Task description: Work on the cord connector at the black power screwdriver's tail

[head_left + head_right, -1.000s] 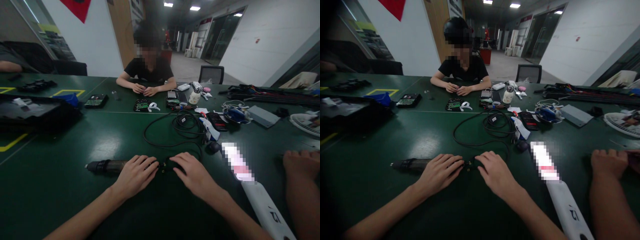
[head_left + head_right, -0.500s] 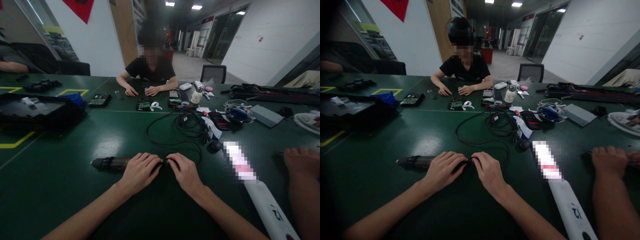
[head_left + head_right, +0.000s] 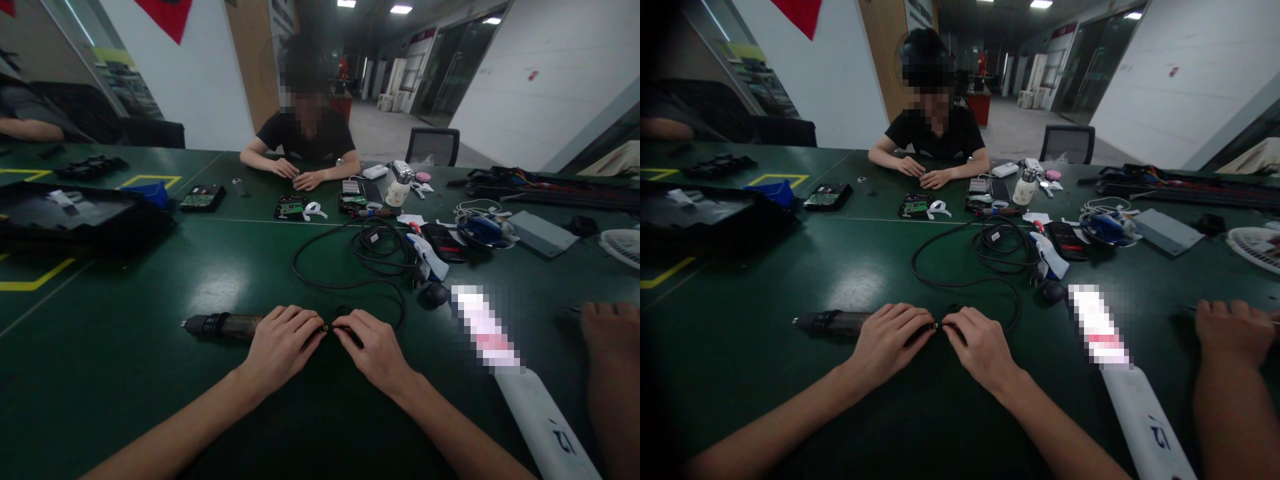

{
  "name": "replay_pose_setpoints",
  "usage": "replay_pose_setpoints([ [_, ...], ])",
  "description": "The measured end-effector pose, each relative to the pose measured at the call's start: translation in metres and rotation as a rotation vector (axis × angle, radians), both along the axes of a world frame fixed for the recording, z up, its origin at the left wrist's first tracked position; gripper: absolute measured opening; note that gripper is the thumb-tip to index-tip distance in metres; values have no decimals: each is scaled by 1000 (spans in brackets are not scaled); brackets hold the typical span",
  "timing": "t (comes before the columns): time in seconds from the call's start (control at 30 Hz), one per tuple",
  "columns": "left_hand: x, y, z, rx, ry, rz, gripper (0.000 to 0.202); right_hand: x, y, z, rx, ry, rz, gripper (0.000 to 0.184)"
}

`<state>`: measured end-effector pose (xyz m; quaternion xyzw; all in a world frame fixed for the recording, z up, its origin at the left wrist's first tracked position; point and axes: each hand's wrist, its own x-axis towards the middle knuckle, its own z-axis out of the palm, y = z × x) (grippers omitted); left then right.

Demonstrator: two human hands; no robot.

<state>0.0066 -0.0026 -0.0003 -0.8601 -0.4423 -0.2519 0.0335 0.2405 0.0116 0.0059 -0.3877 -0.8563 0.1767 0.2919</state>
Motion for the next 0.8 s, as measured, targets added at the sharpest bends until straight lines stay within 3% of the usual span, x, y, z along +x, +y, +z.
replay_pose_setpoints([
  [0.17,-2,0,1,5,16,-62,26,0,-1,2,-5,-52,-12,15],
  [0.4,-3,2,0,36,19,-25,17,-2,-3,4,23,-112,-27,18],
  [0.57,-6,2,-2,14,51,-98,25,-5,-3,4,19,-138,-32,17],
  [0.8,-3,2,0,7,42,-29,17,-7,-4,5,6,-143,-36,16],
])
